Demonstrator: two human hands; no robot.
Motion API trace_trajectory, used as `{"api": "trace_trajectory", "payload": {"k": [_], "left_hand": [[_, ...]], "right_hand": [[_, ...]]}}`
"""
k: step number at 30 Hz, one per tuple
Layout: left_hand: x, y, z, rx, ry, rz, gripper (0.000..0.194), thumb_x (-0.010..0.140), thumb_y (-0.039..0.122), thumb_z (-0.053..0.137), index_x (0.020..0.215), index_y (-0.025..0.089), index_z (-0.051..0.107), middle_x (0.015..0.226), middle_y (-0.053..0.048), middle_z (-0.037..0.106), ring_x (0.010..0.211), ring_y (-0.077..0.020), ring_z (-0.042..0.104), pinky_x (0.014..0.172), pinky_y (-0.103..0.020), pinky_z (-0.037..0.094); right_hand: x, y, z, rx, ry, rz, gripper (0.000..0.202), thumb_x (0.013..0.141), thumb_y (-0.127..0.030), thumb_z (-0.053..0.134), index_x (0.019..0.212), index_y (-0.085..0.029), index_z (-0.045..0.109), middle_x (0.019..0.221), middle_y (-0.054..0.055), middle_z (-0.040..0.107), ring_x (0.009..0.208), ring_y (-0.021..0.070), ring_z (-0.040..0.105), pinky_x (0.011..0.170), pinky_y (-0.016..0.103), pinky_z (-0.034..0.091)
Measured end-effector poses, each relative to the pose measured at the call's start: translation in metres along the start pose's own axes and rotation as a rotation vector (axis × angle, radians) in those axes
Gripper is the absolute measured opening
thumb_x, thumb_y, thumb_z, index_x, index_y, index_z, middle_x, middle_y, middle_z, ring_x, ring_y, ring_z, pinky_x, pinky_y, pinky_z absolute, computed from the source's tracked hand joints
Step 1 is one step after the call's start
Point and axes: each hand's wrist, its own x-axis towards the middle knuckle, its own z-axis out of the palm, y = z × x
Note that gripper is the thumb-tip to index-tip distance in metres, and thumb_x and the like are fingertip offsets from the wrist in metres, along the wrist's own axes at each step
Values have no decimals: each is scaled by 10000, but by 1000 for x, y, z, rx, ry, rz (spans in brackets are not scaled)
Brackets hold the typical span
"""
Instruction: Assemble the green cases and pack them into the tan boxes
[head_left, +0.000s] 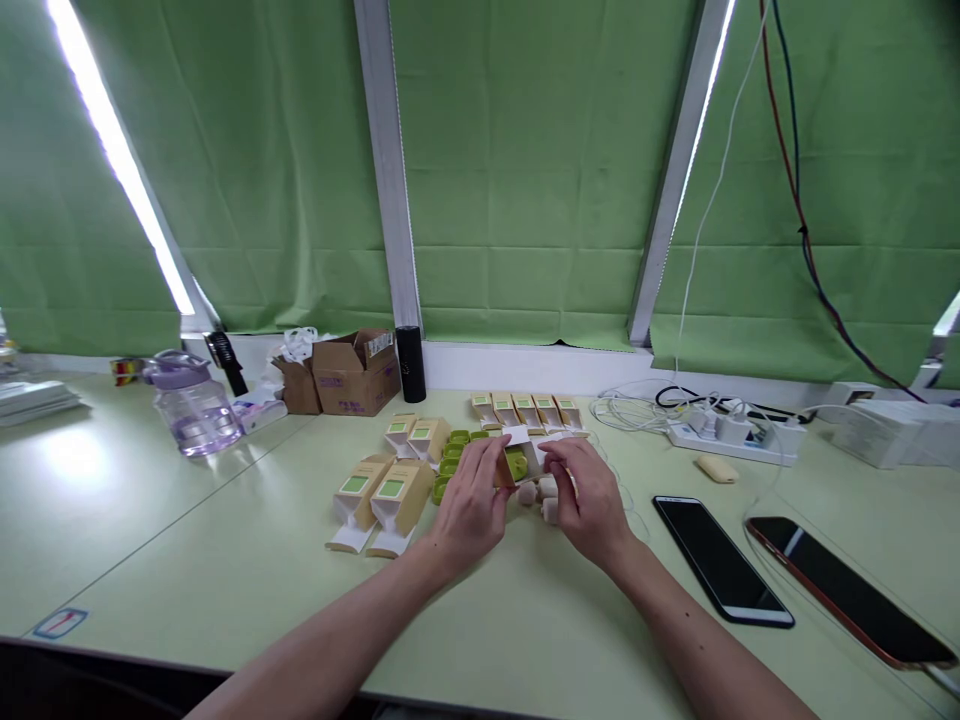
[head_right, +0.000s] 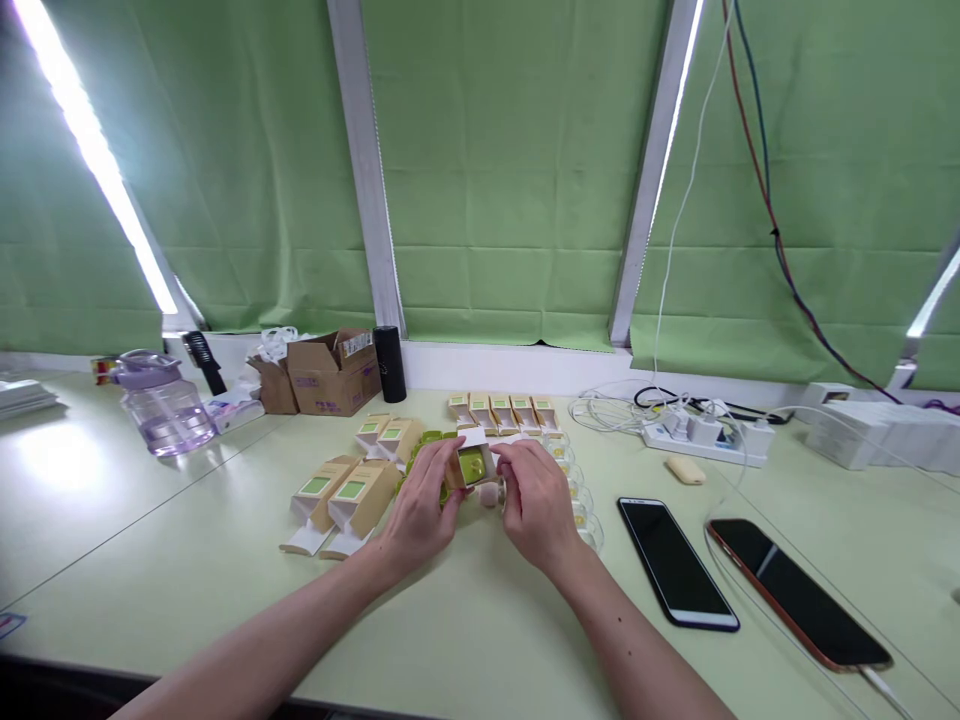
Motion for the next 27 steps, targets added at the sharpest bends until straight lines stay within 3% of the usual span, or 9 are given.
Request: {"api": "trace_trajectory", "payload": {"k": [4,9,14,21,24,27], "left_hand": [[0,-2,1,-23,0,-18,692,898,43,554,1552,192,386,1385,-185,604,1327,-321,583,1099,-539,554],[-1,-4,2,-62,7,-44,700,882,41,552,1548,190,396,1395,-182,592,1341,-321,571,1117,-551,539],[-1,-4,1,-70,10,-40,704,882,42,563,1550,189,398,1396,-179,594,1343,-315,572,1122,-538,537],[-1,-3,1,-26,7,3,694,900,29,561,1554,197,399,1376,-174,605,1331,-315,572,1101,-532,553],[-1,-3,1,-2,1,17,699,915,37,570,1569,204,385,1367,-170,608,1320,-311,574,1100,-518,554],[-2,-1,1,27,-13,49,696,942,76,591,1587,208,365,1354,-168,618,1306,-315,585,1083,-505,568]], "right_hand": [[-1,-3,-1,17,-61,33,392,965,-77,482,1310,-229,590,945,76,679,946,271,644,798,433,589],[-1,-2,-1,-9,-145,-46,469,883,-57,564,1317,-234,563,997,85,690,1004,309,613,849,496,582],[-4,1,4,-63,-154,-63,433,906,-79,576,1310,-234,574,1205,139,645,1119,323,613,913,516,598],[-9,0,8,-2,-172,-5,478,926,-77,560,1377,-233,541,1296,159,587,1230,330,598,976,512,603],[-8,-2,7,88,-161,85,443,928,-110,593,1353,-228,558,1297,148,582,1113,290,645,929,460,617],[-6,-3,8,113,-92,178,266,971,-172,595,1228,-231,622,1200,117,607,910,232,657,821,410,615]]}}
